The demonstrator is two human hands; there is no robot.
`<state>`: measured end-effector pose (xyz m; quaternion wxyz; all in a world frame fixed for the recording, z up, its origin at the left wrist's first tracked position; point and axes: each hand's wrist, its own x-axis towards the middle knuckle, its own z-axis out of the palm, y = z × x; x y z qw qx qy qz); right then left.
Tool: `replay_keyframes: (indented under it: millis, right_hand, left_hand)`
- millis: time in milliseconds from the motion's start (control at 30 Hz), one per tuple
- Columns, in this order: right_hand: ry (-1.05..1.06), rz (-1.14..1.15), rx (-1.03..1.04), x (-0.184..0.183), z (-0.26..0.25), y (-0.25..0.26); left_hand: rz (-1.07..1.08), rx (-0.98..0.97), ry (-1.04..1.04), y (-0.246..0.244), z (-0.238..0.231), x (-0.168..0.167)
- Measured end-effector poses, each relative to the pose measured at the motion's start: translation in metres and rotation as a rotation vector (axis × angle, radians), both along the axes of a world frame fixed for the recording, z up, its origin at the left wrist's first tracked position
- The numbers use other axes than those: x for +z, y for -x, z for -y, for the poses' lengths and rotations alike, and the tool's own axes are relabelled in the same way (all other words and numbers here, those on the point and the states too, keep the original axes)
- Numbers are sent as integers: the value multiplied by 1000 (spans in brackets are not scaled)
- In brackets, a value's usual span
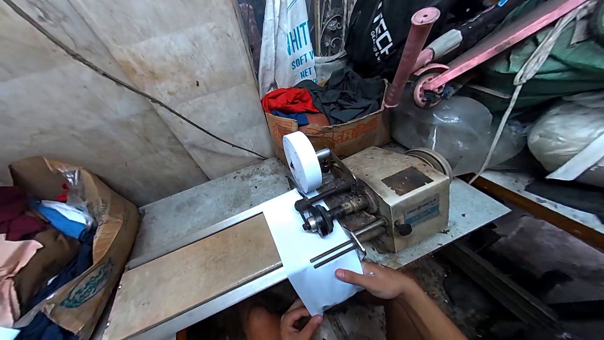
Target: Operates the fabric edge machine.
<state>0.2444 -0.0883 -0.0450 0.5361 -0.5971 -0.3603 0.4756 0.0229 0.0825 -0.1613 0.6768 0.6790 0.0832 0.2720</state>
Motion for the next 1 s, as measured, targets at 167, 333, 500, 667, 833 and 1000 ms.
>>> replay_keyframes:
  millis: [167,333,500,667,833,1000]
  right_hand:
    - [25,2,1,2,0,0]
    - [3,-18,-3,3,0,1]
    - [-5,-21,-14,2,0,2]
    - [-22,-5,-1,1,0,1]
    - [-79,-32,22,-1,-1,1]
    - [-36,-50,2,-2,0,1]
  left_hand:
    - [-7,5,-16,0,-1,-1]
    - [-16,20,-4,0,1,1]
    - [-18,18,-23,0,1,0]
    - [-25,14,-15,-1,1,0]
    - [-15,-18,-25,-1,-1,-2]
    - [-10,-32,-14,-1,-1,-3]
